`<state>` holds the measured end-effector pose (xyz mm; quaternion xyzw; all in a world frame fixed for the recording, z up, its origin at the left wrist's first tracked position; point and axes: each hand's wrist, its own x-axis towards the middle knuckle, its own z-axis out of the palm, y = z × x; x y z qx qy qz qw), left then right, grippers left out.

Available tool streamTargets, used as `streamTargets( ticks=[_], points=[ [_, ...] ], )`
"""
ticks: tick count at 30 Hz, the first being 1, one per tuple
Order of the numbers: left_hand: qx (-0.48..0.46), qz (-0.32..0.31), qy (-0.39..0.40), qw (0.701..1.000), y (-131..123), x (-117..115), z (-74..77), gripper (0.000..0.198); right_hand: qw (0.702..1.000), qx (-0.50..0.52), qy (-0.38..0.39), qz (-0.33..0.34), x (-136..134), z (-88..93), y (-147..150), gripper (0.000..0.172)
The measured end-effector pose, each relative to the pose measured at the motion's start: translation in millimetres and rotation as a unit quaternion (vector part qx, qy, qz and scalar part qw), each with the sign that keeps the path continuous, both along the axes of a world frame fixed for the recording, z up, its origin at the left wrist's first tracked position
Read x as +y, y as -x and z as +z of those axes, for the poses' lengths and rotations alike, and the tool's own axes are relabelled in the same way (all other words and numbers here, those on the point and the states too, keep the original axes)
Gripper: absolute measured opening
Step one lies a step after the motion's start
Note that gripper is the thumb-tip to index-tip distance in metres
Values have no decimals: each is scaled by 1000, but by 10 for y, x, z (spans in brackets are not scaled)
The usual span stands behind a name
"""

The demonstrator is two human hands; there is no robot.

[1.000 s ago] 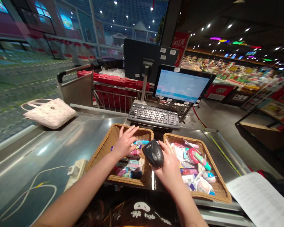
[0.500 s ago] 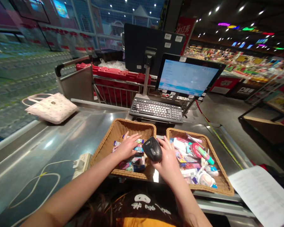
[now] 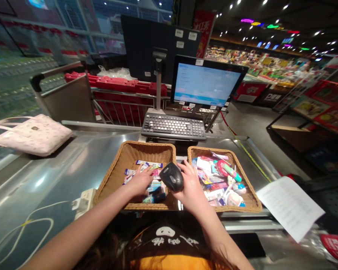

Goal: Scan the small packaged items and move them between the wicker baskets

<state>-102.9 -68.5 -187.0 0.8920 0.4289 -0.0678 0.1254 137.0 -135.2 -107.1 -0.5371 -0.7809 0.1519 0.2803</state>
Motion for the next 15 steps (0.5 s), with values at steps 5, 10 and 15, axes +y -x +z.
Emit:
streamTargets(
  ticks=[5, 10, 15],
  points=[
    [-58, 19, -24, 998, -194, 42, 225, 52, 999, 25, -22, -31, -96, 55, -238, 48],
    [-162, -32, -95, 982, -738, 81, 497, 29, 995, 27, -52, -79, -189, 133, -584, 56],
    [-217, -85, -127, 964, -1401, 222, 664, 41, 986, 13, -104, -130, -266, 233, -991, 56]
  ],
)
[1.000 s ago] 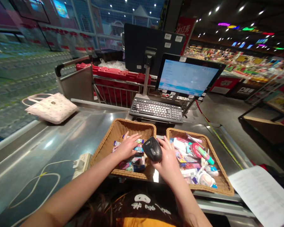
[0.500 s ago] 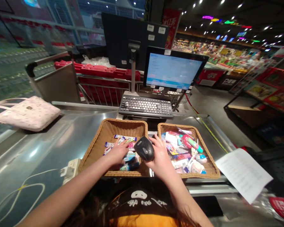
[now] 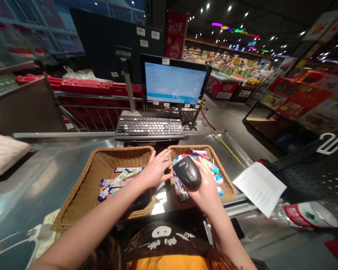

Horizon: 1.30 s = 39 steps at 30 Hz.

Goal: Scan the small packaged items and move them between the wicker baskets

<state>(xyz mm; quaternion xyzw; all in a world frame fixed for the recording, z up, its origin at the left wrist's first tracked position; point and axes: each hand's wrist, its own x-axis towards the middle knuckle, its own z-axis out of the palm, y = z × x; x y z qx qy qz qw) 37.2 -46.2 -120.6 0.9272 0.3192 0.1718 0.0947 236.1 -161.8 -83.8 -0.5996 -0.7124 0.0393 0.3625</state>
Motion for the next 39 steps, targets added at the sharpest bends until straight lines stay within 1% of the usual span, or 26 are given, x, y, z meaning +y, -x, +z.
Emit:
streamTargets(
  ticks=[3, 5, 8, 11, 14, 17, 20, 23, 26, 29, 31, 33, 36, 39],
  points=[
    [-19, -45, -37, 998, -413, 138, 28, 46, 999, 3, -12, -32, -54, 46, -221, 57],
    [-16, -70, -49, 996, -701, 233, 9, 49, 998, 10, -13, -55, -85, 53, -353, 58],
    [0, -94, -52, 994, -1141, 369, -59, 51, 996, 16, -9, -82, -116, 36, -533, 59],
    [36, -117, -48, 991, -1545, 498, -143, 58, 995, 14, -5, -97, -132, 13, -689, 59],
    [86, -127, -40, 987, -1849, 612, -237, 59, 993, 13, -6, -115, -134, -10, -813, 59],
    [113, -141, -40, 983, -2022, 699, -362, 56, 992, 18, -2, -126, -118, -52, -911, 59],
    [108, -148, -42, 982, -2089, 749, -504, 53, 991, 20, 10, -131, -82, -109, -991, 60],
    [84, -135, -38, 986, -2103, 767, -614, 47, 990, 19, 18, -138, -37, -159, -1051, 61],
    [63, -122, -35, 990, -2103, 759, -668, 42, 989, 17, 25, -148, -1, -203, -1085, 60],
    [47, -124, -29, 991, -2088, 728, -669, 39, 989, 15, 22, -144, 16, -241, -1091, 58],
    [33, -133, -26, 990, -2054, 700, -631, 38, 990, 13, 16, -138, 20, -255, -1084, 56],
    [14, -142, -32, 989, -1989, 673, -554, 37, 991, 12, 11, -134, 23, -260, -1075, 55],
    [-8, -148, -55, 987, -1829, 649, -371, 36, 992, 13, 5, -128, 32, -254, -1062, 55],
    [-30, -130, -89, 987, -1611, 648, -155, 25, 992, 8, 4, -123, 44, -244, -1043, 57]
  ],
)
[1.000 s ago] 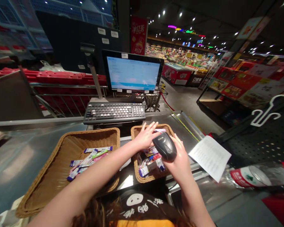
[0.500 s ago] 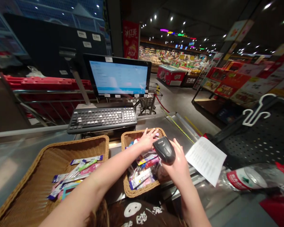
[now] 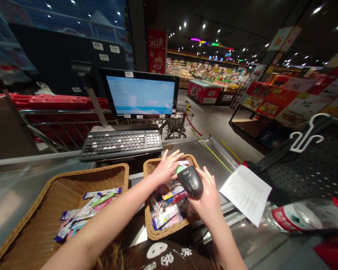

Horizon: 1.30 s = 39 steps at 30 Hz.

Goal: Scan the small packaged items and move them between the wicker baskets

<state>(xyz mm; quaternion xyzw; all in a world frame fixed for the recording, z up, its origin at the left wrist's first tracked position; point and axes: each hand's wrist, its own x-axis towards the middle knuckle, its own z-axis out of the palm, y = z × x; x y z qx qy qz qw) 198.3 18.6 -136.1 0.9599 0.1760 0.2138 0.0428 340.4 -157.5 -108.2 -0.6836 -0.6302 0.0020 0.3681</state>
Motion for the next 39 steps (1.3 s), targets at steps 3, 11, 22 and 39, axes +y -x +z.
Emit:
streamTargets(
  ticks=[3, 11, 22, 39],
  points=[
    [-20, 28, -29, 999, 240, 4, 195, 15, 1000, -13, 2, 5, 9, 18, 46, 59],
    [-47, 85, -76, 992, 766, -38, 501, 13, 999, -35, 3, 39, 41, 140, 283, 65],
    [-61, 115, -104, 986, 1176, -154, 667, 18, 996, -47, -34, 62, -12, 199, 523, 62],
    [-106, 226, -172, 953, 1973, -252, 935, 20, 983, -87, -83, 139, 91, 463, 978, 51]
  ],
)
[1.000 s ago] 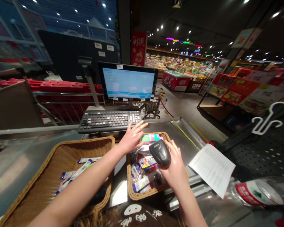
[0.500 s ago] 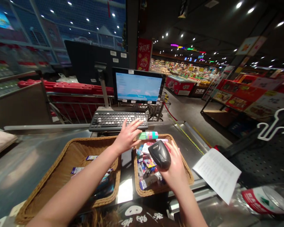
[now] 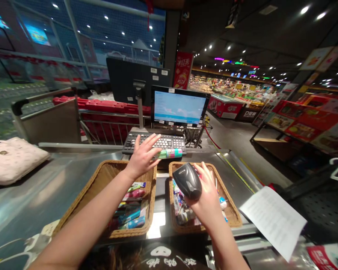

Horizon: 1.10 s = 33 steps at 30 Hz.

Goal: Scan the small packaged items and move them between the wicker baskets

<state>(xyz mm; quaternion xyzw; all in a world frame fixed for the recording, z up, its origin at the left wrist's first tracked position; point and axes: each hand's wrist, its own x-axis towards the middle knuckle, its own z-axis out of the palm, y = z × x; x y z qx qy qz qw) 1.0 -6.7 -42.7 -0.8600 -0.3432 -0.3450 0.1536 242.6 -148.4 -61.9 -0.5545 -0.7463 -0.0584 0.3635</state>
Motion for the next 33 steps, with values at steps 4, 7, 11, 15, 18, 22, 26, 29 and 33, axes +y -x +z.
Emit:
streamTargets(
  ticks=[4, 7, 11, 15, 18, 22, 26, 29, 33],
  points=[
    [0, 22, -6, 1000, 159, -45, -3, 20, 1000, -1, 1, 17, 9, 15, 121, 49],
    [1, 32, -6, 999, 258, -76, -4, 20, 1000, -1, 1, 28, 14, 0, 178, 52],
    [-2, 39, -5, 999, 352, -119, 1, 20, 999, -3, 1, 37, 15, -15, 234, 55],
    [-5, 47, -1, 999, 424, -155, -5, 21, 999, 2, 3, 39, 12, -16, 291, 55],
    [-2, 50, -1, 999, 480, -178, -11, 21, 999, 3, 6, 44, 8, -9, 334, 53],
    [-3, 55, 2, 998, 548, -216, -6, 21, 999, 9, 7, 53, -1, 6, 389, 50],
    [-6, 59, 9, 998, 603, -249, -9, 21, 998, 15, 12, 60, -3, 6, 439, 51],
    [-6, 62, 14, 998, 649, -262, -34, 21, 998, 15, 14, 66, 3, -10, 476, 54],
    [1, 63, 20, 998, 732, -277, -92, 19, 997, 16, 14, 68, 15, -45, 524, 55]
  ],
)
